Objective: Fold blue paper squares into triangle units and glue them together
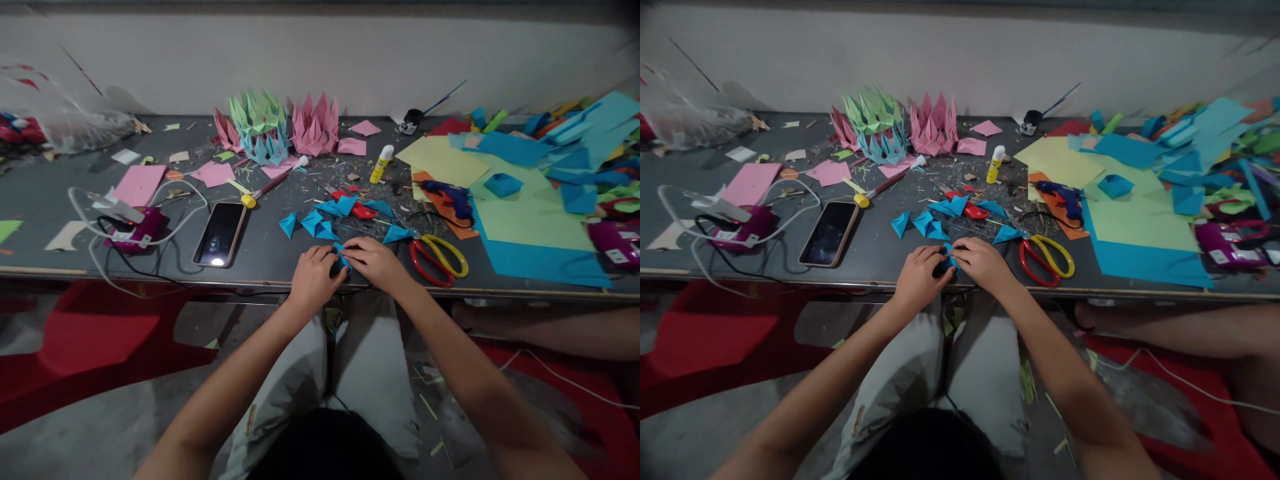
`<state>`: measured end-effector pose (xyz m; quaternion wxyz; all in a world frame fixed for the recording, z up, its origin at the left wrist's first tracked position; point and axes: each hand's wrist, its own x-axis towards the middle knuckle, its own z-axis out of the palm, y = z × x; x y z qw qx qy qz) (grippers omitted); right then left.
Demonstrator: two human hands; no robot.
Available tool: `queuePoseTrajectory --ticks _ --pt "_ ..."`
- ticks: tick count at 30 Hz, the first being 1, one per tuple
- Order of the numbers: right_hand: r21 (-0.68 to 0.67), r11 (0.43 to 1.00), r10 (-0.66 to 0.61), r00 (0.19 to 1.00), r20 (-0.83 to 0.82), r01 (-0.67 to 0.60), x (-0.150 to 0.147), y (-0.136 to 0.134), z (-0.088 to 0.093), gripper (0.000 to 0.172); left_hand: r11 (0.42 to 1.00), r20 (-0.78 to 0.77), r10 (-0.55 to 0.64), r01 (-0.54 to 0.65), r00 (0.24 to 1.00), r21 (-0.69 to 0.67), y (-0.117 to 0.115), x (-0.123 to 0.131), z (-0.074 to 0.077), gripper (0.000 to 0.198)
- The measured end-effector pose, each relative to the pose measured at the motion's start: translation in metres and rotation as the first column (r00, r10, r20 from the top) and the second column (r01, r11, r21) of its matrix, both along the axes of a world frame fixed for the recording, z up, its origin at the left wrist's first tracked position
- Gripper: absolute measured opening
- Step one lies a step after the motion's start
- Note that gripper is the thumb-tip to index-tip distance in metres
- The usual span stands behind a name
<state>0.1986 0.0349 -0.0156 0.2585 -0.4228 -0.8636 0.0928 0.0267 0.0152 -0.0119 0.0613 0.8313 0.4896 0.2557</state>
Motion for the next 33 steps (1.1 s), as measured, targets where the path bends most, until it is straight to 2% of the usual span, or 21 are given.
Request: queuePoseTrajectory --ticks 6,11,17,27,30,33 --pt "0.053 0.998 0.03 1.0 0.003 -0.03 -0.001 0.002 0.0 0.025 1.0 -0.098 -0.011 0.009 0.995 -0.021 0.001 0.001 0.005 0.021" --pt "0.019 0.998 0.052 0.998 -0.027 -0.052 0.002 0.004 0.0 0.024 0.998 -0.227 -0.058 0.05 0.972 -0.04 0.003 0.0 0.01 0.03" --pt "-0.014 1.0 -0.005 0.993 -0.117 0.004 0.007 0.0 0.0 0.024 0.998 -0.234 -0.06 0.053 0.97 -0.036 0.005 -0.002 0.009 0.038" --pt "0.063 0.997 0.054 0.998 -0.041 -0.051 0.007 -0.002 -0.001 0.026 0.996 -0.247 -0.071 0.056 0.967 -0.064 0.004 -0.001 0.011 0.042" --pt "0.035 0.999 0.007 0.998 0.056 -0.009 0.008 -0.003 0.006 0.026 0.996 -0.258 -0.076 0.061 0.963 -0.063 0.004 0.0 0.012 0.041" --pt "0.018 0.996 -0.093 0.986 0.141 0.092 0.012 -0.004 0.017 0.028 0.995 -0.261 -0.083 0.066 0.962 -0.073 0.004 0.0 0.013 0.042"
